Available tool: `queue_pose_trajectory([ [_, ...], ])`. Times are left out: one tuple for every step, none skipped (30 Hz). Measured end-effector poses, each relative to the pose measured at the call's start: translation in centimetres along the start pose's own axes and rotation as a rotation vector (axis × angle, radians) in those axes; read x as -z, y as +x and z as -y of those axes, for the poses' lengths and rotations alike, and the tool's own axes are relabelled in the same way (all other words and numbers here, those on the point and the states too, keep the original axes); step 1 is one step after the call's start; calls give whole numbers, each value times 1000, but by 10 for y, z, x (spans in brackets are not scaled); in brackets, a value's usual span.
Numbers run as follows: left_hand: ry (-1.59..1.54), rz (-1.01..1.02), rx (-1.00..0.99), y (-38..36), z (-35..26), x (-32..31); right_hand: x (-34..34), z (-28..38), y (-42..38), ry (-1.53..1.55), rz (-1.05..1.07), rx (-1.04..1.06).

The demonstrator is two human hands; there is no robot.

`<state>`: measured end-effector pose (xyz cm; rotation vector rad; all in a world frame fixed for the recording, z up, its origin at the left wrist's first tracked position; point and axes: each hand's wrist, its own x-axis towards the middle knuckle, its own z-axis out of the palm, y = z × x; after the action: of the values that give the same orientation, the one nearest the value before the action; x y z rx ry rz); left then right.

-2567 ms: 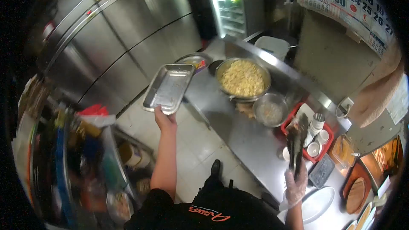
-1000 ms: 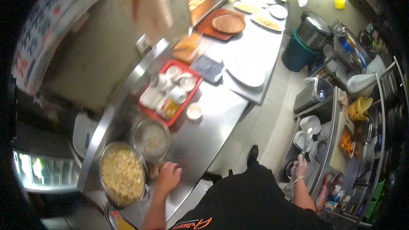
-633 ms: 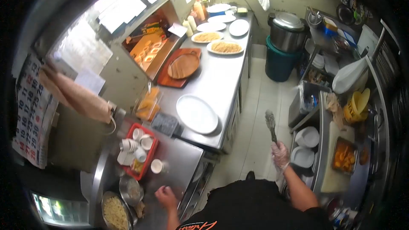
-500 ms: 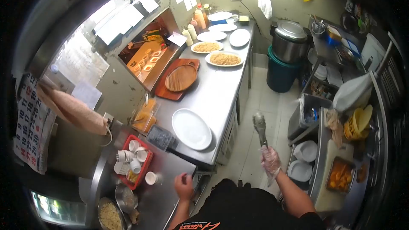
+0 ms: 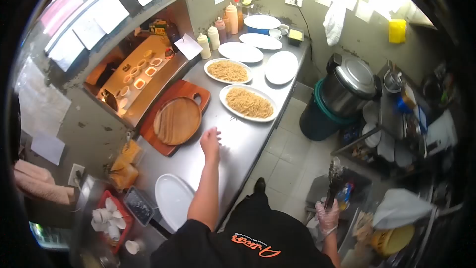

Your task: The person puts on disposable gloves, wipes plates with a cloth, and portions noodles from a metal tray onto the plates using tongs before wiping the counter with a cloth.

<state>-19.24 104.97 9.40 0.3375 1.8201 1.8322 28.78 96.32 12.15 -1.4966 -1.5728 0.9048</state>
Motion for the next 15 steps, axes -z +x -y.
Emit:
queue_pose_trajectory([
  [-67, -4, 77, 22, -26, -23, 3, -3, 29, -119, -46, 143],
  [-60, -7, 30, 49, -31, -43, 11, 12, 47, -68, -47, -156],
  [-45, -6, -18, 75, -32, -63, 13, 16, 69, -55, -67, -139],
  [-10, -3, -61, 100, -37, -80, 12, 19, 89, -37, -87, -127],
  [33, 0, -102, 120, -41, -92, 9, 22, 106, -17, -103, -122],
  [38, -30, -116, 133, -47, -100, -5, 66, 125, 15, -87, -116],
  [41, -64, -132, 143, -57, -107, -17, 75, 150, -19, 14, -67],
  [42, -100, -150, 150, -62, -112, -28, 80, 173, -51, 116, -15],
  [101, -137, -178, 151, -60, -111, -41, 86, 196, -81, 217, 34],
  [161, -173, -202, 147, -54, -109, -59, 106, 220, -227, 313, 141],
  [218, -208, -224, 142, -45, -107, -80, 128, 246, -372, 411, 256],
  [280, -247, -200, 132, -32, -106, -100, 137, 270, -412, 523, 245],
  [342, -292, -176, 119, -20, -103, -120, 144, 295, -449, 640, 241],
  [404, -345, -151, 106, -10, -101, -141, 146, 321, -494, 760, 287],
  [440, -391, -125, 95, 7, -102, -164, 146, 347, -540, 882, 344],
])
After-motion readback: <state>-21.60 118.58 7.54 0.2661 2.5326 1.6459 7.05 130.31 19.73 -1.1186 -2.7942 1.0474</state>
